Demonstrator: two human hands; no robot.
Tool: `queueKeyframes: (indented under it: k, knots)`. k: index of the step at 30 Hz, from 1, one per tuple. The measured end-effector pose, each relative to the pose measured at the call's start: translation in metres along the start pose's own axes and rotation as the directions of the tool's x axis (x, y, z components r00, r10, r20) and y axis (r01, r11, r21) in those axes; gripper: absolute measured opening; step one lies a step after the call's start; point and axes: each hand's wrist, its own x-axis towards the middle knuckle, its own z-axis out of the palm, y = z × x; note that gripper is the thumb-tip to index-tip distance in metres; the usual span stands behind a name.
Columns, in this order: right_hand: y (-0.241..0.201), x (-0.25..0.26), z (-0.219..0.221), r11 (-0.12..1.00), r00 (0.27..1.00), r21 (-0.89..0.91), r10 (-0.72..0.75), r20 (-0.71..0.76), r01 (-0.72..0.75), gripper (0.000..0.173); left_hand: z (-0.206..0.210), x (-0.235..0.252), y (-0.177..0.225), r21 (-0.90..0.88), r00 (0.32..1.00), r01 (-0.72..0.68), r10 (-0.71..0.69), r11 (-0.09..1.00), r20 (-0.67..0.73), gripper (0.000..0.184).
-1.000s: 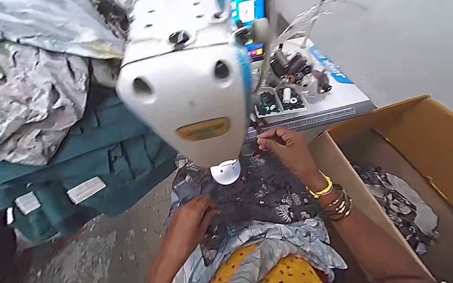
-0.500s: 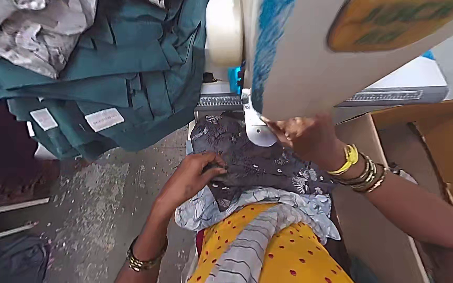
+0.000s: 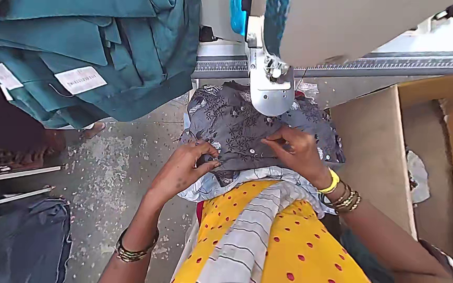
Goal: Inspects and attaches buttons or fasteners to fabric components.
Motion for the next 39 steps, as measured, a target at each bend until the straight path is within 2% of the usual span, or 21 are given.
queueKeyframes:
  k: [4,6,9,12,17,22,28,31,33,35,37,39]
  knots:
    - [0.001,-0.017,0.005,0.992,0.992,0.04,0.122,0.023,-0.123,0.021,0.021,-0.012,0.001,0.085,0.988,-0.005,0.018,0.996,-0.152,0.02]
    - [-0.004,-0.019,0.008,0.984,0.987,0.088,0.155,0.042,-0.158,0.022,0.03,-0.017,0.005,0.177,0.951,-0.062,0.112,0.982,-0.289,0.017]
    - [-0.02,-0.008,0.013,0.977,0.995,0.193,0.084,0.061,-0.094,0.019,0.039,-0.018,0.01,0.336,0.849,-0.162,0.305,0.928,-0.432,0.015]
    - [-0.042,0.009,0.019,0.96,0.998,0.281,-0.026,0.066,0.006,0.015,0.041,-0.015,0.015,0.418,0.765,-0.237,0.434,0.877,-0.475,0.013]
    - [-0.059,0.024,0.031,0.952,0.985,0.298,-0.114,0.128,0.071,0.013,0.041,-0.015,0.016,0.452,0.718,-0.278,0.496,0.848,-0.489,0.012]
    - [-0.067,0.024,0.035,0.973,0.979,0.196,-0.151,0.137,0.122,0.014,0.041,-0.016,0.017,0.419,0.724,-0.235,0.446,0.877,-0.526,0.013]
    - [-0.072,0.022,0.04,0.967,0.976,0.223,-0.155,0.155,0.119,0.015,0.043,-0.015,0.017,0.353,0.73,-0.215,0.39,0.911,-0.561,0.014]
    - [-0.07,0.024,0.04,0.968,0.986,0.243,-0.102,0.135,0.067,0.018,0.042,-0.014,0.016,0.316,0.775,-0.167,0.323,0.934,-0.544,0.014]
    - [-0.056,0.027,0.023,0.974,0.988,0.225,-0.049,0.15,0.014,0.019,0.038,-0.013,0.012,0.338,0.824,-0.098,0.267,0.936,-0.5,0.017]
    - [-0.036,0.031,-0.005,0.994,0.99,0.105,0.028,0.14,-0.043,0.029,0.032,-0.015,0.005,0.325,0.891,-0.08,0.214,0.942,-0.401,0.02]
    - [-0.014,0.037,-0.044,0.988,0.986,0.003,0.153,0.064,-0.153,0.033,0.028,-0.013,-0.002,0.305,0.939,-0.092,0.184,0.948,-0.291,0.02]
    - [0.007,0.05,-0.097,0.964,0.973,-0.142,0.216,-0.076,-0.225,0.036,0.028,-0.007,-0.003,0.294,0.957,-0.091,0.165,0.951,-0.24,0.021]
